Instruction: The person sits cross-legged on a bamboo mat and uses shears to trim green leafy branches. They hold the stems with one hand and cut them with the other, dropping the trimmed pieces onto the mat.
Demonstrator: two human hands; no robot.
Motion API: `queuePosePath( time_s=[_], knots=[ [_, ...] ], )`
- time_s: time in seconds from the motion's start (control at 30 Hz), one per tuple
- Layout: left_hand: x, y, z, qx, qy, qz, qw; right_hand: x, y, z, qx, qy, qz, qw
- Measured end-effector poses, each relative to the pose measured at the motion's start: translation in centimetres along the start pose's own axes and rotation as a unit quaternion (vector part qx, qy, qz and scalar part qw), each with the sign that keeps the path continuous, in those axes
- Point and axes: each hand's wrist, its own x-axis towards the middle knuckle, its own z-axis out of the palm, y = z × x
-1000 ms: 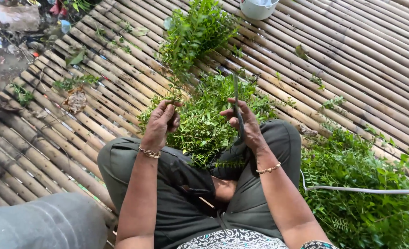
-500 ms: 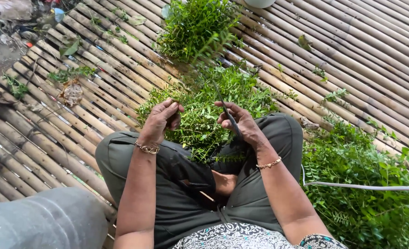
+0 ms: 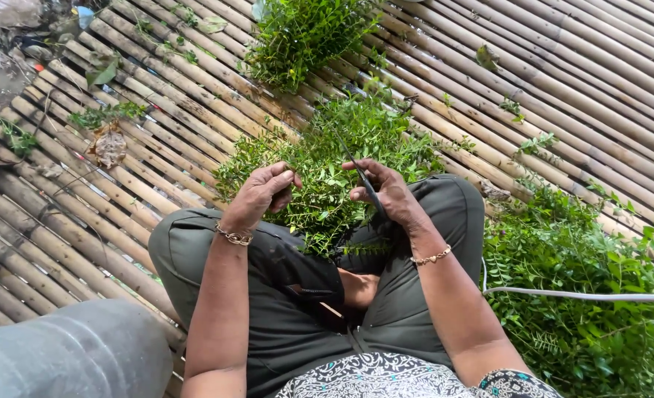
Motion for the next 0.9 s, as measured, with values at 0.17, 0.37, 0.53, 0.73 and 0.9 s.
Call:
queuePosePath(
  time_s=[0.17, 0.37, 0.53, 0.73, 0.9],
  knots=[
    [0.2, -0.3, -0.3, -0.013, 0.029, 0.015, 0.999, -0.3, -1.8, 0.8, 0.035, 0.027, -0.012, 0.999],
    [0.2, -0.2, 0.2, 0.157, 0.088, 0.053, 0.982, -0.1, -1.1, 0.7, -0.032, 0.026, -0.013, 0.999],
    [0.4, 0.1, 1.1, 0.339, 0.115, 0.030, 0.933, -0.4, -2.2, 0.6, -0.141, 0.024, 0.005, 0.990],
    [0.4, -0.2, 1.1, 0.293, 0.112, 0.031, 0.949, -0.4, -1.7, 0.3, -0.100, 0.078, 0.006, 0.992],
    [0.6, -0.7, 0.1, 0.085, 0.148, 0.045, 0.984, -0.9, -1.9, 0.6, -0.025, -0.064, 0.032, 0.997]
  ],
)
